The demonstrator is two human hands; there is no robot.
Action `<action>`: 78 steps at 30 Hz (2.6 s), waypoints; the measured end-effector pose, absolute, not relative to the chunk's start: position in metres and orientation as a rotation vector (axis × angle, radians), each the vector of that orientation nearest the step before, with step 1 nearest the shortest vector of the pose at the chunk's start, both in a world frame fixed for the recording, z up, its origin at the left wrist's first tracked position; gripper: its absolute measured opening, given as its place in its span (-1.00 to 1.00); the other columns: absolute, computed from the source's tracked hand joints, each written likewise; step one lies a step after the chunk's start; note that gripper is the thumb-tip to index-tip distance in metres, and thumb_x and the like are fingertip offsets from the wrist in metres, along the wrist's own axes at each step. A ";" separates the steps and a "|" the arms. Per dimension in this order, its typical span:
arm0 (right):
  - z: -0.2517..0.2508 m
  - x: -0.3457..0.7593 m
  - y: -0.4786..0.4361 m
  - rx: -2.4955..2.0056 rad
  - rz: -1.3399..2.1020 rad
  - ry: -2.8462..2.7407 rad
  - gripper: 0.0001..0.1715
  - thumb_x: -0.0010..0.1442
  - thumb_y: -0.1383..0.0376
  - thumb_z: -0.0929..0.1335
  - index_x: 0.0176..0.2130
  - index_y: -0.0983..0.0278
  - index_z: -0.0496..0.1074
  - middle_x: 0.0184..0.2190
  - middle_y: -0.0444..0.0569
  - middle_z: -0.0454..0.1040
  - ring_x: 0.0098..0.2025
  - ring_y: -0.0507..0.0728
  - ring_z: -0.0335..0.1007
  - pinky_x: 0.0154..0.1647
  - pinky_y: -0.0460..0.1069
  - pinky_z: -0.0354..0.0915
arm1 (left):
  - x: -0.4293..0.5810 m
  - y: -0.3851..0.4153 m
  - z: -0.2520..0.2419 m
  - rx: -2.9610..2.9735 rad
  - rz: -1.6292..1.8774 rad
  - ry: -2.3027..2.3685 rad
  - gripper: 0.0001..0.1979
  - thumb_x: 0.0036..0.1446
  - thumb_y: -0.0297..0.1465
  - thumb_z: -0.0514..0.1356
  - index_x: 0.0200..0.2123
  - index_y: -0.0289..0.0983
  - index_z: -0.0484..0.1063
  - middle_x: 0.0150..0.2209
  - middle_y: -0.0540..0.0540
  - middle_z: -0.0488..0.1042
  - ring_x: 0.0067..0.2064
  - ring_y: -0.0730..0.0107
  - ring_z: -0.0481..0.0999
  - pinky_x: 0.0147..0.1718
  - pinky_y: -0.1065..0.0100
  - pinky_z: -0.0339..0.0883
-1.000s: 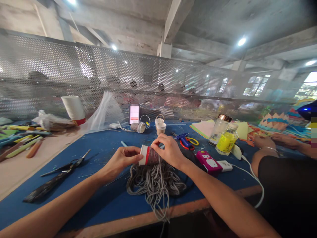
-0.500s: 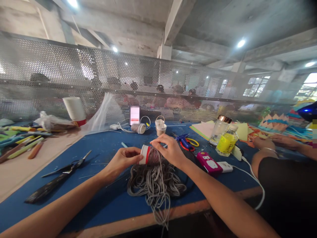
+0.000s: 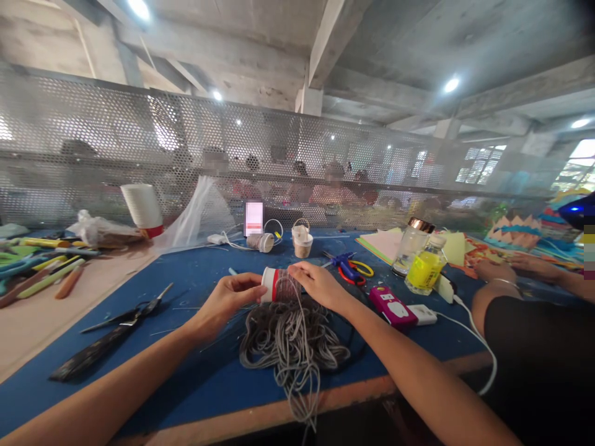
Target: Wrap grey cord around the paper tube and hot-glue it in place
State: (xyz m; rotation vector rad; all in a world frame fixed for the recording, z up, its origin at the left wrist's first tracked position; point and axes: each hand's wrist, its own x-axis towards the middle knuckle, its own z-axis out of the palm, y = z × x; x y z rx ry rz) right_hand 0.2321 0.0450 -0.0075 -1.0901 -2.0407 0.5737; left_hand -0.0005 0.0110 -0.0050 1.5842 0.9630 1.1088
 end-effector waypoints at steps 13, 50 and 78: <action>0.003 0.228 0.036 -1.004 0.593 -2.003 -0.51 0.26 -0.05 0.28 -0.04 0.24 0.42 -0.22 -0.04 0.52 -0.19 0.07 0.44 -0.18 -0.06 0.28 | -0.001 0.016 -0.009 1.329 1.124 0.832 -0.80 0.06 -0.26 0.31 -0.39 -0.30 0.58 -0.40 -0.10 0.55 -0.35 0.35 0.48 -0.28 0.36 0.32; 0.002 0.316 0.089 -2.109 -0.313 -1.890 -0.63 0.29 0.12 0.26 -0.03 0.29 0.38 -0.01 0.16 0.42 0.04 0.26 0.37 -0.01 0.09 0.24 | -0.010 0.035 -0.017 1.168 1.359 0.877 -0.81 -0.10 -0.32 0.41 -0.44 -0.32 0.58 -0.42 -0.08 0.51 -0.38 0.41 0.44 -0.34 0.41 0.39; -0.008 0.319 0.095 -2.178 -0.247 -1.695 -0.58 0.25 0.33 0.24 0.03 0.51 0.36 -0.01 0.39 0.38 -0.03 0.30 0.45 -0.02 0.09 0.30 | -0.012 0.030 -0.016 1.124 1.333 0.806 -0.84 -0.08 -0.37 0.39 -0.41 -0.33 0.58 -0.42 -0.08 0.53 -0.40 0.46 0.46 -0.34 0.45 0.38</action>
